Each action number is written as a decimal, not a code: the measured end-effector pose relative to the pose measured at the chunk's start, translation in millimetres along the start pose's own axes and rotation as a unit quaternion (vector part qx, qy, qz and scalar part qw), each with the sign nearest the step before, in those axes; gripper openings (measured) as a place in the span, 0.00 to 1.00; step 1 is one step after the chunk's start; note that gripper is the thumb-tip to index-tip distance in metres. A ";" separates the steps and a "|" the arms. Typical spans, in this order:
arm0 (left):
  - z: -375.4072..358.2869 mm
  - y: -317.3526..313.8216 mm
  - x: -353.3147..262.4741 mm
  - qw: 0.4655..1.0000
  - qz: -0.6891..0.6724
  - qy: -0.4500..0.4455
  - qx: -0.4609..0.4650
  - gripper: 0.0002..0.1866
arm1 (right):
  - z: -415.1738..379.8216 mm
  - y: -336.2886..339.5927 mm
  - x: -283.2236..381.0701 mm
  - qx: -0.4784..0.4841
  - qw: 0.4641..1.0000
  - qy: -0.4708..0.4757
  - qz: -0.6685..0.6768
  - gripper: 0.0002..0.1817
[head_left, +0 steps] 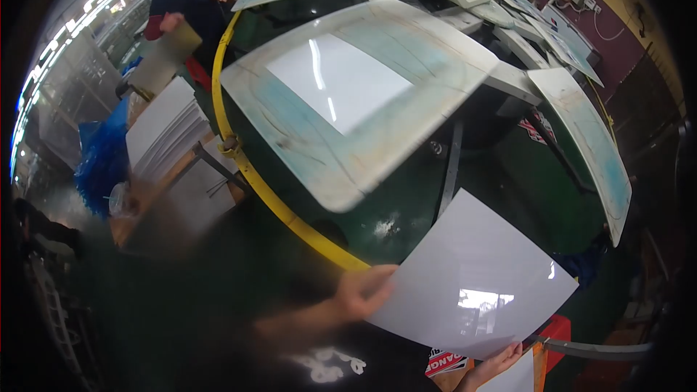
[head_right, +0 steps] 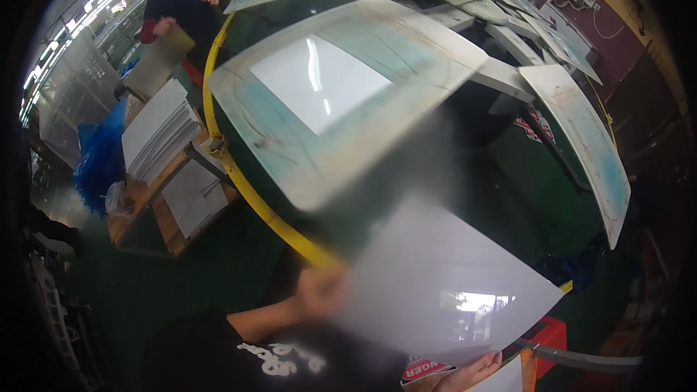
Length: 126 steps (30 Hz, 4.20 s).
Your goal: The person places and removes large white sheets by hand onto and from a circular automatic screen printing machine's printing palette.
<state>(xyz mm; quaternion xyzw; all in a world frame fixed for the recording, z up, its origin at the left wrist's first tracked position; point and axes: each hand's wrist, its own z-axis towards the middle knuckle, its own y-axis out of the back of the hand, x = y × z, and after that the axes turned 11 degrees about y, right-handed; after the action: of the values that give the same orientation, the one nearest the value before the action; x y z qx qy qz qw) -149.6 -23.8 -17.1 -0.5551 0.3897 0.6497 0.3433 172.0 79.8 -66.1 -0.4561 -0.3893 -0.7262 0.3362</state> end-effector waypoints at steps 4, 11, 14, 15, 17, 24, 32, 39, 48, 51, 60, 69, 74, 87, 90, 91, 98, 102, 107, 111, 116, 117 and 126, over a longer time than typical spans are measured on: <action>9.3 -16.6 -16.5 1.000 -0.003 0.012 0.012 0.24 | 10.1 7.7 17.4 0.004 0.999 0.014 0.032 0.21; 0.3 -25.3 6.9 0.962 -0.180 0.204 0.020 0.23 | 6.4 10.4 -7.9 0.019 0.997 0.075 -0.024 0.22; 10.3 -24.0 8.5 0.988 -0.056 0.139 0.031 0.22 | 14.0 3.8 -6.0 0.042 0.992 0.108 -0.042 0.25; 15.3 -18.4 -3.0 0.987 0.056 0.142 0.052 0.27 | 19.3 1.0 -3.6 0.049 0.990 0.127 -0.039 0.26; 28.2 -13.3 1.7 0.986 0.155 0.033 0.057 0.31 | 30.7 -8.1 5.8 0.066 0.985 0.145 -0.073 0.27; 93.6 23.5 9.7 0.913 0.378 -0.083 0.131 0.47 | 99.9 -68.6 17.5 0.181 0.946 0.210 -0.165 0.32; 235.4 65.2 56.1 0.858 0.503 -0.088 0.055 0.54 | 163.6 -201.1 49.4 0.253 0.929 0.230 -0.143 0.45; 286.5 84.2 80.5 0.833 0.550 -0.024 0.061 0.52 | 159.2 -252.2 56.8 0.238 0.920 0.257 -0.178 0.45; 286.6 92.4 92.5 0.836 0.545 -0.047 0.046 0.53 | 166.3 -264.9 37.0 0.248 0.918 0.260 -0.166 0.45; 284.4 92.0 91.3 0.829 0.555 -0.056 0.033 0.52 | 167.2 -267.3 35.4 0.252 0.915 0.254 -0.186 0.48; 280.4 85.7 87.9 0.820 0.570 -0.048 -0.001 0.50 | 171.5 -273.1 27.0 0.260 0.910 0.256 -0.195 0.50; 272.7 78.9 79.1 0.815 0.579 -0.020 -0.019 0.48 | 171.5 -271.6 25.0 0.262 0.903 0.260 -0.221 0.50; 269.5 77.0 75.3 0.809 0.586 -0.041 -0.025 0.44 | 162.2 -269.3 37.3 0.261 0.906 0.235 -0.235 0.50; 274.4 57.1 36.2 0.692 0.722 0.005 0.016 0.37 | 142.7 -263.9 48.1 0.289 0.824 0.354 -0.336 0.19; 274.3 35.4 11.0 0.617 0.785 0.051 0.023 0.29 | 145.1 -256.9 52.9 0.335 0.830 0.302 -0.328 0.20; 271.5 24.6 3.2 0.592 0.803 0.066 0.016 0.27 | 147.3 -248.3 58.5 0.378 0.835 0.265 -0.298 0.21; 149.9 12.1 -21.9 0.837 0.533 -0.124 -0.027 0.42 | 108.8 -56.6 -13.5 0.203 0.858 0.382 -0.279 0.26; 39.9 8.6 -34.2 0.922 0.360 -0.113 0.083 0.32 | 42.8 89.7 -76.0 0.189 0.816 0.134 -0.530 0.45; -12.7 -14.7 -15.1 0.948 0.260 -0.090 0.162 0.27 | -9.1 155.9 -92.5 0.246 0.812 -0.103 -0.519 0.53; -16.1 -27.4 -32.9 0.944 0.237 -0.132 0.189 0.23 | -24.9 167.2 -103.2 0.223 0.851 -0.068 -0.471 0.47; -21.3 -33.2 -50.5 0.939 0.233 -0.147 0.205 0.23 | -30.5 166.0 -97.0 0.188 0.856 -0.052 -0.479 0.37; -23.0 -34.5 -50.9 0.940 0.226 -0.143 0.214 0.23 | -30.4 166.3 -97.4 0.182 0.857 -0.046 -0.480 0.36; -39.4 -54.8 -47.2 0.917 -0.047 0.139 0.370 0.16 | -10.4 164.7 -28.9 -0.055 0.928 0.023 -0.368 0.20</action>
<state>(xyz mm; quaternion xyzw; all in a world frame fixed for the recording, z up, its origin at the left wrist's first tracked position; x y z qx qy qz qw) -76.6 -34.2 19.5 -0.4909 0.6198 0.3585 0.4964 317.1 -3.0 -53.2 -0.2814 -0.4817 -0.8294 0.0285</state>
